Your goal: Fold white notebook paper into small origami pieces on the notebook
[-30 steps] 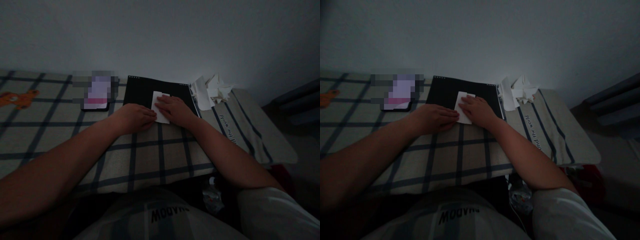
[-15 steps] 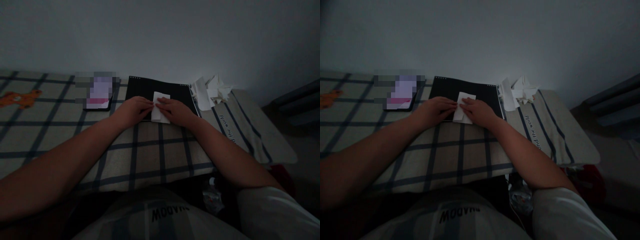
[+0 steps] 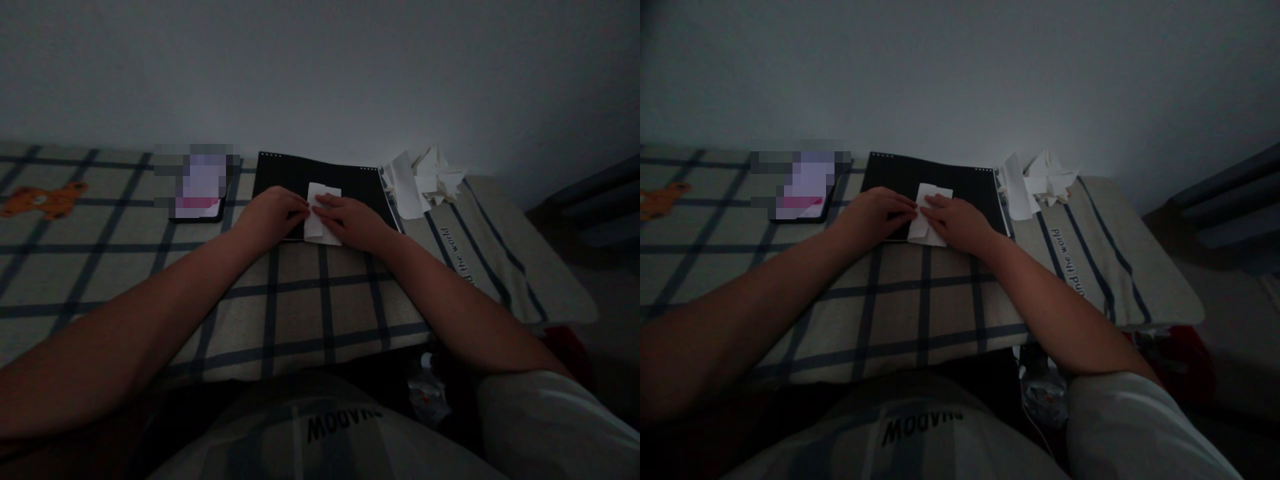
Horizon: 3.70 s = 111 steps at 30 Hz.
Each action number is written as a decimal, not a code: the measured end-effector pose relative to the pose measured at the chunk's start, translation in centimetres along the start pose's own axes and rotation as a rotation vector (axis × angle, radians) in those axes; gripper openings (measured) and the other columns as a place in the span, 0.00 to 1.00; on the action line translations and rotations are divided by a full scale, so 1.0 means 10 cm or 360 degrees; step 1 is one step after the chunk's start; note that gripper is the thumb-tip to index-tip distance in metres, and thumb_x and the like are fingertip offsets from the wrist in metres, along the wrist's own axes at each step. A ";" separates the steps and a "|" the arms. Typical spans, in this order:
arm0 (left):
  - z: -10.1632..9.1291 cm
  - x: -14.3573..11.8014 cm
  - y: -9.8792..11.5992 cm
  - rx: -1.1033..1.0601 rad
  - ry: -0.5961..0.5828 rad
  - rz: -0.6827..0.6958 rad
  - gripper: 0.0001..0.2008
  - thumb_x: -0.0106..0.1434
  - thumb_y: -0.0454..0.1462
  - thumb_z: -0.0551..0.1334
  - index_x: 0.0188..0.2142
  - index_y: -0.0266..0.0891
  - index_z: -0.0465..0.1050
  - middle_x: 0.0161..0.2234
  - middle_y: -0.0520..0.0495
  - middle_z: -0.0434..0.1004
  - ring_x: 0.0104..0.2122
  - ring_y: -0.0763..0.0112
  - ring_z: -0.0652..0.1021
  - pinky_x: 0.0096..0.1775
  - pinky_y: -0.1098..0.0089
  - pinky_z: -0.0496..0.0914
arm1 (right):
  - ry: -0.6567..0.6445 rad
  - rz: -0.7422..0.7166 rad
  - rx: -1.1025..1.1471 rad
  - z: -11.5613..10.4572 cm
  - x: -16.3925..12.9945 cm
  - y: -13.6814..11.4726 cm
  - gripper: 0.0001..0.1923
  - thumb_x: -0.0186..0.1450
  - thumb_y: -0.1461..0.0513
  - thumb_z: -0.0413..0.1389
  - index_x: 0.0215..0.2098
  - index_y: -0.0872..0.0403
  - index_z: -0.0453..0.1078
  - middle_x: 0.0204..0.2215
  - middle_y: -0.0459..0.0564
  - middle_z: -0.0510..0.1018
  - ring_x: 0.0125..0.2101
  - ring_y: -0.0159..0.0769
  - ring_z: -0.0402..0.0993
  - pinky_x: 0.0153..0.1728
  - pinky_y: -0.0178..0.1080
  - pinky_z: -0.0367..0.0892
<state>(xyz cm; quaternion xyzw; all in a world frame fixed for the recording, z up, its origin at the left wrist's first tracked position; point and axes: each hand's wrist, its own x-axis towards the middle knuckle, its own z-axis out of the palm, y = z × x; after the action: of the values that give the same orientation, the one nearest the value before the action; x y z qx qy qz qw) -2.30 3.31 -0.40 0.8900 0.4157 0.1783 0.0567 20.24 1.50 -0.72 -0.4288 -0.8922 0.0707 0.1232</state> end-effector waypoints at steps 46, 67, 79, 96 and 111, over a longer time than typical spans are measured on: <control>-0.05 -0.14 -0.09 0.0108 -0.0170 0.0245 0.19 0.74 0.46 0.56 0.52 0.43 0.83 0.59 0.43 0.79 0.57 0.56 0.76 0.58 0.57 0.68 | -0.0046 -0.0083 0.0051 0.02 -0.04 0.10 0.26 0.75 0.55 0.50 0.68 0.55 0.67 0.71 0.59 0.63 0.71 0.49 0.60 0.69 0.57 0.58; -0.19 -0.14 -0.03 0.0247 -0.0366 0.0192 0.22 0.72 0.50 0.57 0.57 0.46 0.80 0.64 0.47 0.75 0.62 0.57 0.74 0.59 0.59 0.65 | -0.0045 -0.0112 0.0057 0.05 -0.04 0.13 0.27 0.75 0.54 0.49 0.69 0.55 0.67 0.72 0.58 0.63 0.71 0.51 0.60 0.70 0.58 0.58; -0.16 -0.19 -0.01 0.0300 -0.0309 0.0226 0.27 0.71 0.56 0.57 0.58 0.46 0.79 0.64 0.45 0.74 0.62 0.56 0.73 0.59 0.58 0.65 | -0.0010 -0.0156 0.0044 0.06 -0.04 0.16 0.28 0.75 0.53 0.50 0.69 0.54 0.68 0.71 0.56 0.64 0.71 0.51 0.61 0.69 0.57 0.58; -0.05 -0.16 -0.08 0.0147 -0.0009 0.0291 0.19 0.73 0.44 0.55 0.49 0.44 0.84 0.49 0.46 0.86 0.52 0.56 0.79 0.51 0.56 0.72 | -0.0147 -0.0208 0.0067 -0.02 -0.05 0.17 0.28 0.74 0.54 0.51 0.71 0.49 0.64 0.73 0.54 0.60 0.72 0.47 0.56 0.70 0.57 0.54; -0.07 -0.14 0.00 0.0342 -0.0112 0.0174 0.25 0.77 0.43 0.46 0.59 0.40 0.78 0.58 0.43 0.81 0.60 0.52 0.74 0.55 0.51 0.68 | -0.0212 -0.0233 0.0116 -0.06 -0.05 0.15 0.30 0.73 0.55 0.53 0.72 0.50 0.61 0.73 0.55 0.59 0.73 0.51 0.53 0.70 0.62 0.51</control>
<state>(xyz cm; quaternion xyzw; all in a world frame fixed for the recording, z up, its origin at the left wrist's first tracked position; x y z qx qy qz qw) -3.43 2.23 -0.16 0.9181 0.3809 0.1044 -0.0343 21.85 2.06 -0.60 -0.3519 -0.9242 0.1222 0.0842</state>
